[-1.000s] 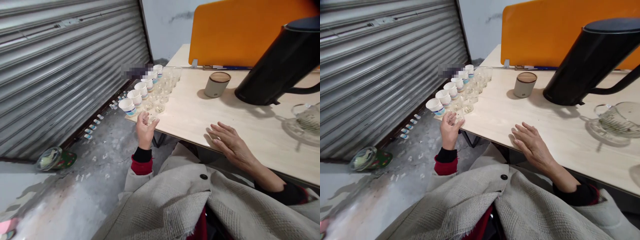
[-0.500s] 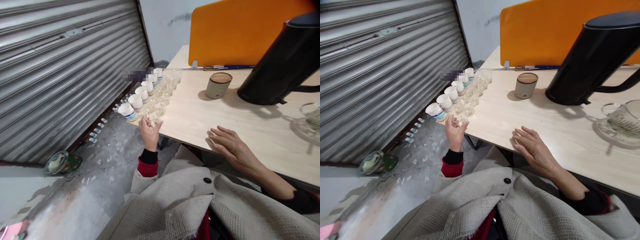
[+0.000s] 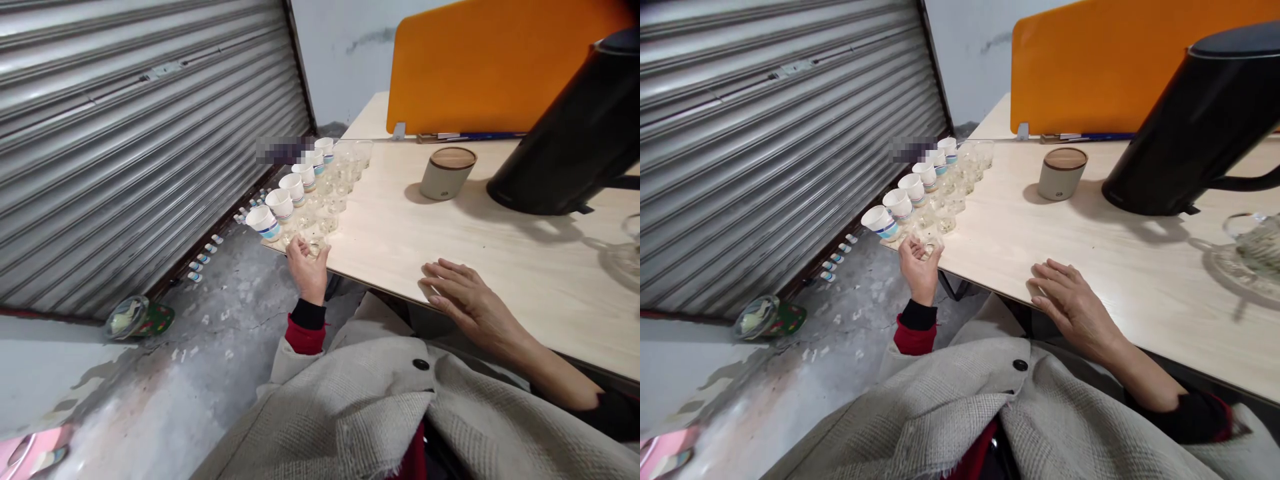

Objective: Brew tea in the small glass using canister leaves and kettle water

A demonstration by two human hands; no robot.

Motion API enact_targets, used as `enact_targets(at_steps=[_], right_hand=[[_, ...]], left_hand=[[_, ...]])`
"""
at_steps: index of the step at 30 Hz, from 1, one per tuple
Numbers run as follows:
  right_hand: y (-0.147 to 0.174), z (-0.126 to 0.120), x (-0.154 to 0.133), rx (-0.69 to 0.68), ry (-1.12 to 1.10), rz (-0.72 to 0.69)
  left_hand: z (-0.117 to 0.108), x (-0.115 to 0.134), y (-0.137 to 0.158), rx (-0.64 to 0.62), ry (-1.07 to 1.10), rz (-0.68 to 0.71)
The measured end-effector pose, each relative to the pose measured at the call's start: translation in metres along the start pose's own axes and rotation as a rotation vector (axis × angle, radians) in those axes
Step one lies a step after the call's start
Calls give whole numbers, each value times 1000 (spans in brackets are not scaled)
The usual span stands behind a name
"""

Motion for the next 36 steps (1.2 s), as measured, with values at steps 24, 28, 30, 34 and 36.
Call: enact_targets(at_steps=[24, 28, 30, 34, 36], right_hand=[[3, 4, -1, -11, 65, -13], [4, 5, 0, -8, 74, -17], [4, 6, 0, -4, 73, -15], [5, 7, 1, 4, 69, -11], [5, 7, 2, 4, 70, -10]], left_hand=[[2, 4, -4, 70, -42, 37], [3, 2, -4, 81, -49, 6], [4, 1, -6, 82, -59, -8], [3, 2, -8, 93, -56, -21], [3, 2, -8, 93, -46, -25]])
Point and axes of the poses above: each hand's wrist, its own y-axis away from the middle knuckle, its own z-axis out of the palm, x = y × z, the point moved 9 cm from there along -y, towards the middle knuckle, and after that the axes turned 15 degrees about y, right-handed, at the moved point
